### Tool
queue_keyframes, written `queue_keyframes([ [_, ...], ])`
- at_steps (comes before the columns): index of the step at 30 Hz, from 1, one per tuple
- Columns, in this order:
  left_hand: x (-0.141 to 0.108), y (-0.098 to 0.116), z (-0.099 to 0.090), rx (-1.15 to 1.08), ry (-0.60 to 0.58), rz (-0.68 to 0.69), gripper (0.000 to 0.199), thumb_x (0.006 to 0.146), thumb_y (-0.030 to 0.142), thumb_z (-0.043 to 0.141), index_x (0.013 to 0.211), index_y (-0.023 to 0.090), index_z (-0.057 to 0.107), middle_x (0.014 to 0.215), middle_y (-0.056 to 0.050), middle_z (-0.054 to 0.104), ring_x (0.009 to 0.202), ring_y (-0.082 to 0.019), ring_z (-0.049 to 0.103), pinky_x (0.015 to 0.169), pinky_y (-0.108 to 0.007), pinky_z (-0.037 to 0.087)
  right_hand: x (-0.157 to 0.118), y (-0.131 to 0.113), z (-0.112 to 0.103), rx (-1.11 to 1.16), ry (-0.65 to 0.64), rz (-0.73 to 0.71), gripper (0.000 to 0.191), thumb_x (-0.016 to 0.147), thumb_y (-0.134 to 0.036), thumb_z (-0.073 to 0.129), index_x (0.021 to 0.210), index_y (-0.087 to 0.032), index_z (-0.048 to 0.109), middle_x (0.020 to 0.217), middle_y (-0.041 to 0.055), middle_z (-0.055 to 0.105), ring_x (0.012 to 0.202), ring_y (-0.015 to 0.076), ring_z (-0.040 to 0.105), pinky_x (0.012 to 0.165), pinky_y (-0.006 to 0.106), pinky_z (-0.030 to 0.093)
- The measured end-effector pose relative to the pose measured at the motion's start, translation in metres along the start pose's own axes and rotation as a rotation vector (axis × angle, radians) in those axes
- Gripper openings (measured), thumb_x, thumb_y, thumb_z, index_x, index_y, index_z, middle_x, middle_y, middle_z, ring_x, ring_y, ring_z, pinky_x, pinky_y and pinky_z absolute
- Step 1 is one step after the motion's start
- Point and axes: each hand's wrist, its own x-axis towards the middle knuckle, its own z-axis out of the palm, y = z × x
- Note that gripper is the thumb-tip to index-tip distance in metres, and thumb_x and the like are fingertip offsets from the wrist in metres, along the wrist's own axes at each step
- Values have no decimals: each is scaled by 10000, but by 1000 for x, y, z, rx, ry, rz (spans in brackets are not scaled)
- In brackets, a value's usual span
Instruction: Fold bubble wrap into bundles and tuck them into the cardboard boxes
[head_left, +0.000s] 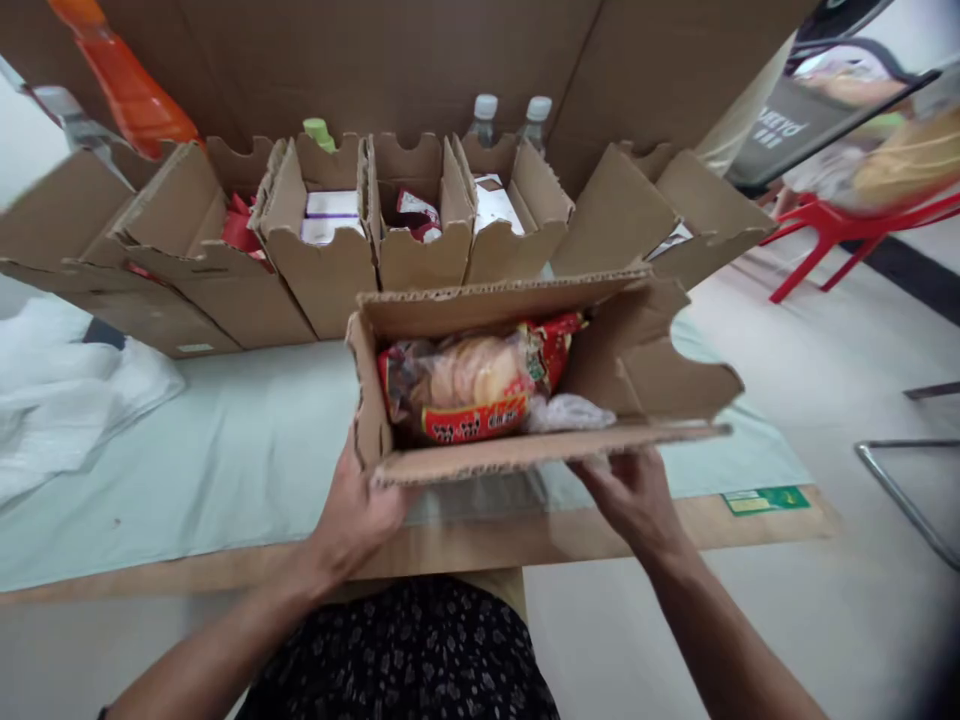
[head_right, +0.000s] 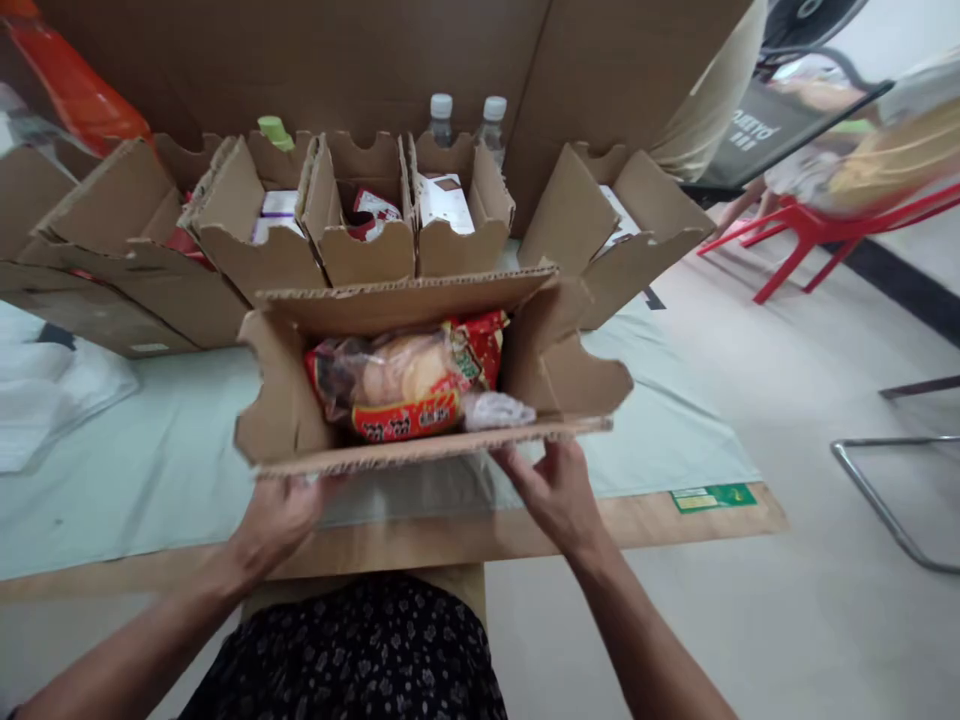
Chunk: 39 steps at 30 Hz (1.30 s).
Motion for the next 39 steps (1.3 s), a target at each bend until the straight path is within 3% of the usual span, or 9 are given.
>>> queue_keyframes([
  [3, -35, -11, -42, 70, 126, -110, 253, 884, 392, 747, 1076, 229, 715, 990, -72, 775, 1016, -328, 747, 986, -538, 623, -21, -27, 24, 22, -127, 8, 438, 932, -637, 634, 765, -232, 626, 663, 48, 633, 567, 179, 541, 462, 301, 444],
  [7, -10, -12, -79, 56, 269, -187, 208, 839, 382, 794, 928, 220, 699, 922, -27, 745, 1020, -310, 731, 1081, -547, 566, 12, -63, 63, 117, -143, -115, 432, 895, -605, 690, 1102, -226, 670, 1020, 80, 729, 799, 200, 627, 658, 330, 563],
  [11, 29, 0, -48, -144, 175, -117, 234, 784, 344, 766, 939, 200, 665, 970, -55, 728, 1086, -295, 704, 1131, -527, 517, 25, -53, 62, 122, 10, -40, 455, 861, -605, 727, 1089, -220, 645, 1018, 78, 721, 877, 219, 642, 694, 337, 558],
  [16, 32, -7, -10, -265, 27, -145, 436, 769, 285, 731, 1186, 192, 644, 1184, -83, 722, 1184, -268, 665, 1092, -432, 522, -34, -6, 39, -30, 114, 75, 403, 857, -573, 741, 1032, -237, 604, 936, 55, 679, 838, 223, 646, 762, 391, 575],
  [20, 24, -25, -15, -236, -13, -161, 441, 828, 285, 698, 1252, 206, 609, 1208, -83, 696, 1142, -243, 653, 1020, -393, 522, -57, 19, 30, 8, 25, 86, 539, 827, -686, 747, 1122, -257, 607, 957, 62, 687, 902, 245, 679, 848, 419, 601],
  [23, 20, -29, -18, -164, -28, -188, 383, 827, 310, 678, 1186, 187, 625, 1129, -82, 688, 1060, -244, 641, 952, -389, 520, -40, 29, 18, 45, -80, 51, 771, 714, -817, 766, 1225, -256, 629, 1062, 105, 722, 1118, 319, 677, 1049, 512, 554],
  [26, 19, -27, -13, -84, 2, -225, 333, 828, 344, 662, 1119, 184, 636, 1018, -58, 675, 957, -226, 623, 850, -357, 519, -13, 30, 9, 47, -147, -7, 889, 656, -856, 773, 1295, -251, 645, 1146, 126, 737, 1234, 354, 649, 1100, 525, 530],
  [33, 20, -31, -5, -74, 12, -286, 313, 854, 381, 642, 1096, 181, 639, 993, -57, 697, 970, -236, 652, 851, -354, 522, 11, 56, 12, 84, -251, -56, 580, 629, -784, 816, 890, -269, 767, 784, 68, 735, 996, 347, 715, 981, 490, 606],
  [39, 19, -33, -4, -25, 12, -279, 327, 847, 404, 635, 1092, 188, 660, 1002, -72, 723, 944, -247, 652, 798, -349, 528, -5, 80, 6, 38, -172, 40, 505, 535, -689, 897, 802, -286, 753, 856, 61, 763, 925, 336, 709, 893, 516, 630],
])
